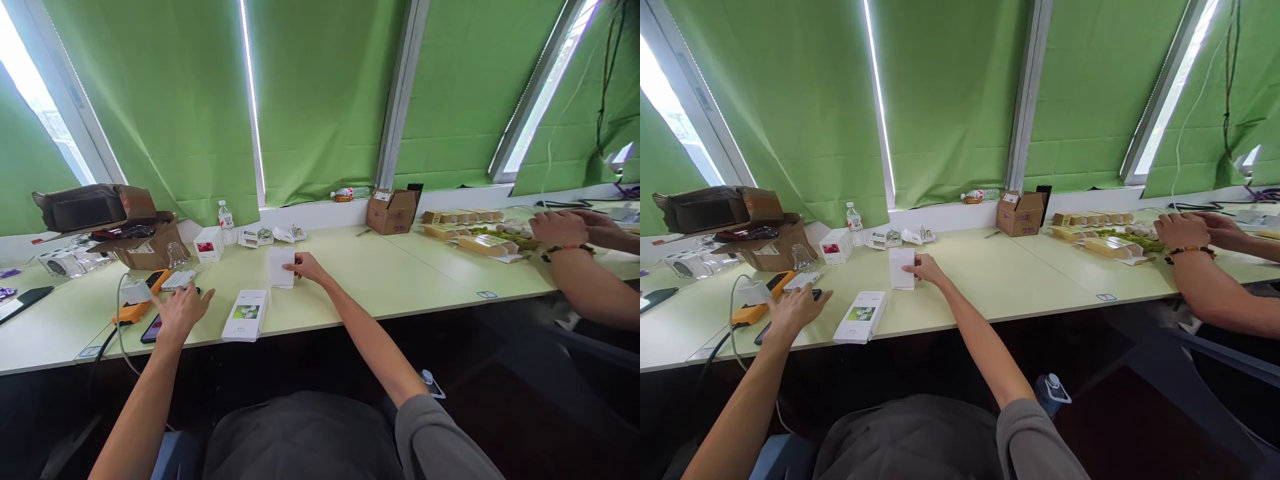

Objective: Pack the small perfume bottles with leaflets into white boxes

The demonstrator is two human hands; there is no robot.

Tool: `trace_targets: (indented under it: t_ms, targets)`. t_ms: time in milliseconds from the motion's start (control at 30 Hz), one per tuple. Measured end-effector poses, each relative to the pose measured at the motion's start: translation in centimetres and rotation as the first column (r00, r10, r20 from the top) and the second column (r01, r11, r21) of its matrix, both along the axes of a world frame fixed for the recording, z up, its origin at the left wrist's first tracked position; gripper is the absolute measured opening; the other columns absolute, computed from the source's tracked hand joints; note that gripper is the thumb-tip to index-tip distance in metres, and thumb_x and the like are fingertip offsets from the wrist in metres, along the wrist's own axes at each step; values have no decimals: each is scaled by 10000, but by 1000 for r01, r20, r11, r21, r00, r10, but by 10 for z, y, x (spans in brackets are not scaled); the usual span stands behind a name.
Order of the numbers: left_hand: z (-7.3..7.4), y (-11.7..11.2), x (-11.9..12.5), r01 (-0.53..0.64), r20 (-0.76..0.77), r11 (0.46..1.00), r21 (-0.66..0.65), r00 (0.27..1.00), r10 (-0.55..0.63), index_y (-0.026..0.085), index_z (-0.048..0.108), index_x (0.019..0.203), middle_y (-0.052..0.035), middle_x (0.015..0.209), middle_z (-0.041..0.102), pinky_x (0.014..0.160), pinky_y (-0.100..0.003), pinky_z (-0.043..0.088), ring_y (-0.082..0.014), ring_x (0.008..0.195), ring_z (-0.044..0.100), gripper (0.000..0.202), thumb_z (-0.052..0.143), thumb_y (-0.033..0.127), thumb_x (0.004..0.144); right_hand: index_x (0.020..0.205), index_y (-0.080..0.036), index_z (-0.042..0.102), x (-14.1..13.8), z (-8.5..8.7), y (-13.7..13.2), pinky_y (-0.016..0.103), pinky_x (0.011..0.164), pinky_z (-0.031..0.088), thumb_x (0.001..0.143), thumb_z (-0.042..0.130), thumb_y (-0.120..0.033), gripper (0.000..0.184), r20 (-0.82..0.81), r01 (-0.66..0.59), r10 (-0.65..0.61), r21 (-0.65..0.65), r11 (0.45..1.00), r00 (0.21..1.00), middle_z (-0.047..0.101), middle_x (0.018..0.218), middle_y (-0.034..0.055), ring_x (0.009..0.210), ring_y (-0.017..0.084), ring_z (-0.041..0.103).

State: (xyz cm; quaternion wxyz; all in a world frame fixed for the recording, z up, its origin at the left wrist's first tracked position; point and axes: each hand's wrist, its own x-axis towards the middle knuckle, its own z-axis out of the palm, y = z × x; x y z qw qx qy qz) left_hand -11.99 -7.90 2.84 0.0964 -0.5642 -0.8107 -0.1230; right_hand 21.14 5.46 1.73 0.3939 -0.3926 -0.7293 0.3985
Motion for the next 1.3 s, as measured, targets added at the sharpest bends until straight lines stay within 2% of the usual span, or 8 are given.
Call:
trace_targets:
  t_ms: [67, 133, 233, 400, 633, 800, 933, 1300]
  targets:
    - [-2, 3, 1, 263, 48, 965, -19, 964, -262, 120, 495, 1354, -210, 1379, 517, 1078, -543, 303, -373, 1280, 473, 696, 390, 600, 860, 836, -114, 662, 0, 0, 1, 194, 445, 467, 745, 741, -322, 240, 3, -3, 3, 2, 1000, 1000, 670, 775, 56, 548, 90, 549]
    - [-4, 5, 4, 532, 119, 846, -37, 843, -525, 193, 422, 1425, -116, 1472, 444, 1118, -423, 312, -279, 1354, 413, 622, 430, 488, 878, 821, -115, 655, 0, -1, 1, 197, 451, 474, 742, 742, -320, 236, 2, -8, 8, 5, 1000, 1000, 669, 778, 56, 555, 92, 550]
    - [-7, 5, 10, 706, 182, 706, -60, 703, -688, 310, 344, 1473, -16, 1541, 344, 1152, -410, 275, -238, 1407, 340, 637, 484, 323, 851, 834, -119, 657, 0, 0, 0, 195, 451, 472, 744, 738, -324, 238, 2, -9, 9, 5, 1000, 1000, 670, 790, 56, 562, 92, 548]
    - [0, -2, 22, 737, 279, 659, -152, 672, -686, 371, 427, 1424, 10, 1526, 365, 1147, -428, 288, -256, 1393, 366, 623, 502, 246, 818, 845, -119, 661, 0, 1, -1, 197, 457, 478, 734, 746, -318, 243, 6, -8, 8, -4, 1000, 1000, 667, 788, 53, 563, 93, 544]
    - [6, -17, 32, 768, 406, 607, -204, 631, -661, 306, 405, 1449, -47, 1446, 485, 1069, -429, 409, -322, 1288, 493, 911, 736, 520, 627, 852, -117, 664, 0, 2, -3, 194, 455, 477, 733, 747, -305, 237, -3, -1, 1, -5, 1000, 1000, 667, 784, 48, 555, 87, 541]
    - [-5, -12, 41, 765, 327, 588, -263, 644, -691, 275, 188, 1529, -86, 1610, 72, 1119, -462, 345, -348, 1399, 330, 1145, 765, 525, 572, 854, -117, 666, 0, 2, -2, 189, 452, 472, 735, 747, -303, 235, -1, -9, 9, -7, 1000, 1000, 670, 789, 52, 562, 90, 549]
    - [-16, -6, 49, 801, 235, 568, -188, 599, -766, 247, 108, 1542, -105, 1612, -17, 1155, -477, 279, -367, 1453, 155, 1290, 816, 522, 499, 866, -112, 663, 0, 2, -1, 192, 450, 471, 753, 729, -301, 229, -5, -10, 9, -5, 1000, 1000, 670, 799, 63, 562, 93, 548]
    - [-14, -14, 58, 828, 305, 554, -82, 550, -777, 323, 356, 1469, -73, 1554, 301, 1120, -464, 358, -333, 1391, 352, 1044, 819, 498, 549, 895, -120, 672, 0, 1, 1, 185, 442, 459, 750, 730, -306, 243, 0, 10, -10, -20, 1000, 1000, 682, 804, 57, 553, 90, 549]
